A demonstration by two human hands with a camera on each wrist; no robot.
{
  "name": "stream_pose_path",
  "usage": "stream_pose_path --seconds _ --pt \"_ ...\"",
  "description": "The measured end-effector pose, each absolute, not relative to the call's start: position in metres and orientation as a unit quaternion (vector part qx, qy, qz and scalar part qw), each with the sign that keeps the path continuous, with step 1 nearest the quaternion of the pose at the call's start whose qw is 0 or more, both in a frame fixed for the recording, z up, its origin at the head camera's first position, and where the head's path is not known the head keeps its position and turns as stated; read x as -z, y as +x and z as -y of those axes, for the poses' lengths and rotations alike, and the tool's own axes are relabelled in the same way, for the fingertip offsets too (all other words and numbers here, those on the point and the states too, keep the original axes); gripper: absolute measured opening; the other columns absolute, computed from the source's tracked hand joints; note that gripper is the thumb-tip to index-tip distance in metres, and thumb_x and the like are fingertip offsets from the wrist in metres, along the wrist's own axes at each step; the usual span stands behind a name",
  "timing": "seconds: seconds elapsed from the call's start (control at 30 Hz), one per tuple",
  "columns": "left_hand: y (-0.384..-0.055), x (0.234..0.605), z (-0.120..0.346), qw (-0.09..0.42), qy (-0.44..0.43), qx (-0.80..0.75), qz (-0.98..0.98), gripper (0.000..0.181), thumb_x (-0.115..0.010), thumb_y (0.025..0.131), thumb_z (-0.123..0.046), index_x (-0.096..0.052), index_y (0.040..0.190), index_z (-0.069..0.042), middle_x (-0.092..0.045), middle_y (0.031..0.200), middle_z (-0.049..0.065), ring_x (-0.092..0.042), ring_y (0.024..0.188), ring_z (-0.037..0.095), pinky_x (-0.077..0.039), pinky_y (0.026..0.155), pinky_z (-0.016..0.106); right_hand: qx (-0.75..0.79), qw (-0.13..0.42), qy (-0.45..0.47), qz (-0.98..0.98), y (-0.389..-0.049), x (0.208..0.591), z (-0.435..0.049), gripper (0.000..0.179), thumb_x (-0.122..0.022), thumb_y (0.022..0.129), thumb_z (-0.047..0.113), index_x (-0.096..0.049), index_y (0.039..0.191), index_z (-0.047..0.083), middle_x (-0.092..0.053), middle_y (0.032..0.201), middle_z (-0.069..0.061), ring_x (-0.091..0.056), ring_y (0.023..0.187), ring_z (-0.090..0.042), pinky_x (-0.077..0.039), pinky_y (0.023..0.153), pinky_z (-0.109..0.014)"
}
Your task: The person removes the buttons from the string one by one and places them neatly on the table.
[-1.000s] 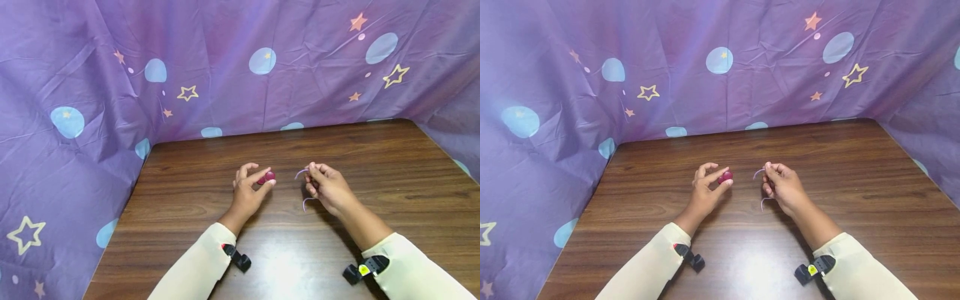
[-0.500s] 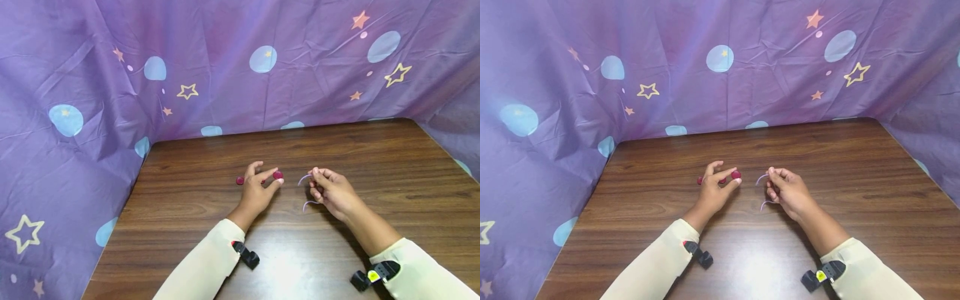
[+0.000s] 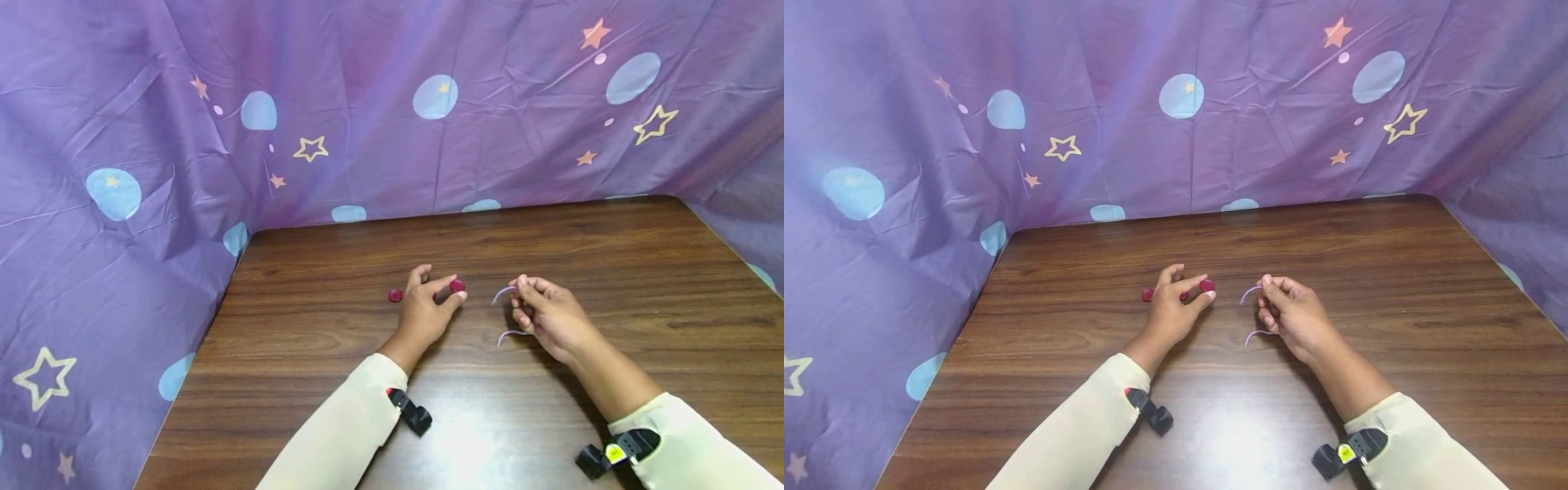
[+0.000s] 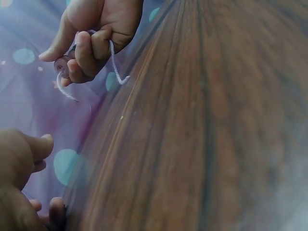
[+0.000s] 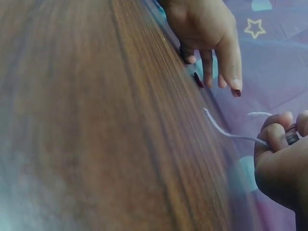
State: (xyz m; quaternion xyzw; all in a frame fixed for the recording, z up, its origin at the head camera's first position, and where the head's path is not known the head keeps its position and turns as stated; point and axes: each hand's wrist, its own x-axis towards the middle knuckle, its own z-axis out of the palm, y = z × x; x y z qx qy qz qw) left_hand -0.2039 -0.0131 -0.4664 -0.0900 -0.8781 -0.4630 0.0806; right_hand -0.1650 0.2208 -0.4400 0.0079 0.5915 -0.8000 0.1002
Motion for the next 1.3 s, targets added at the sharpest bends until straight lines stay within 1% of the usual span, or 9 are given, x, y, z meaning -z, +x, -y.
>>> stream_pose_path --seconds 0.13,0.3,0.43,0.53,0.67,0.8,0.97,1.13,1.3 --pt "-0.211 0.48 0.011 0.098 -0.078 0.433 0.892 0.039 -0.085 0.093 -0.043 -0.082 0.13 -0.03 -0.055 0.163 0.012 -0.061 0.144 0.035 -0.055 0.113 0.048 0.799 0.105 0.0 -0.592 -0.165 0.444 -0.223 0.02 -0.058 0.113 0.033 -0.07 0.106 0.018 -0.062 0.085 0.006 -0.051 0.062 -0.004 -0.042 0.053 -0.015" --pt "-0.209 0.476 0.008 0.074 -0.044 0.405 0.91 0.039 -0.084 0.093 -0.049 -0.081 0.13 -0.038 -0.055 0.164 0.007 -0.064 0.139 0.041 -0.057 0.106 0.052 0.796 0.115 -0.002 -0.594 -0.162 0.451 -0.228 0.019 -0.059 0.113 0.032 -0.071 0.107 0.018 -0.062 0.087 0.006 -0.052 0.063 -0.005 -0.043 0.054 -0.016" --pt "-0.205 0.464 0.003 0.055 -0.019 0.394 0.917 0.04 -0.085 0.093 -0.046 -0.08 0.131 -0.038 -0.054 0.166 0.005 -0.065 0.137 0.043 -0.058 0.103 0.054 0.806 0.12 0.007 -0.58 -0.16 0.456 -0.231 0.019 -0.059 0.113 0.031 -0.072 0.107 0.018 -0.063 0.085 0.007 -0.052 0.062 -0.004 -0.045 0.055 -0.016" --pt "-0.203 0.458 -0.001 0.045 -0.007 0.376 0.926 0.041 -0.085 0.094 -0.047 -0.079 0.133 -0.039 -0.052 0.167 0.003 -0.066 0.135 0.04 -0.058 0.101 0.054 0.819 0.118 0.015 -0.562 -0.159 0.458 -0.232 0.016 -0.06 0.113 0.028 -0.07 0.106 0.018 -0.064 0.084 0.007 -0.053 0.061 -0.003 -0.045 0.054 -0.015" --pt "-0.202 0.456 -0.005 0.041 -0.002 0.355 0.934 0.041 -0.084 0.094 -0.048 -0.078 0.133 -0.041 -0.051 0.168 0.001 -0.064 0.139 0.035 -0.057 0.104 0.052 0.828 0.113 0.027 -0.549 -0.158 0.457 -0.232 0.012 -0.062 0.112 0.023 -0.068 0.103 0.017 -0.066 0.084 0.006 -0.054 0.062 -0.003 -0.045 0.053 -0.013" --pt "-0.202 0.457 -0.008 0.044 0.004 0.345 0.938 0.04 -0.085 0.093 -0.047 -0.079 0.132 -0.041 -0.053 0.167 0.001 -0.06 0.145 0.028 -0.057 0.106 0.05 0.825 0.119 0.04 -0.552 -0.156 0.457 -0.233 0.013 -0.061 0.112 0.017 -0.069 0.102 0.017 -0.068 0.087 0.005 -0.054 0.066 -0.003 -0.046 0.053 -0.012" --pt "-0.203 0.458 -0.01 0.044 0.013 0.328 0.944 0.04 -0.085 0.093 -0.049 -0.078 0.132 -0.042 -0.053 0.167 0.0 -0.056 0.15 0.023 -0.058 0.105 0.05 0.822 0.128 0.032 -0.553 -0.154 0.459 -0.233 0.018 -0.06 0.112 0.012 -0.071 0.1 0.018 -0.071 0.089 0.006 -0.055 0.067 -0.003 -0.041 0.052 -0.013" --pt "-0.202 0.458 -0.014 0.053 0.024 0.312 0.948 0.039 -0.086 0.092 -0.049 -0.08 0.13 -0.043 -0.056 0.164 -0.001 -0.058 0.147 0.021 -0.06 0.1 0.048 0.825 0.139 0.01 -0.548 -0.153 0.46 -0.233 0.02 -0.059 0.113 0.012 -0.072 0.1 0.018 -0.073 0.088 0.007 -0.056 0.064 -0.002 -0.038 0.049 -0.014" --pt "-0.201 0.457 -0.019 0.06 0.028 0.304 0.95 0.038 -0.087 0.091 -0.048 -0.081 0.128 -0.042 -0.058 0.162 -0.002 -0.055 0.15 0.019 -0.059 0.104 0.045 0.823 0.144 -0.004 -0.549 -0.153 0.458 -0.235 0.022 -0.056 0.114 0.011 -0.073 0.1 0.017 -0.074 0.088 0.006 -0.056 0.062 -0.003 -0.033 0.05 -0.016"
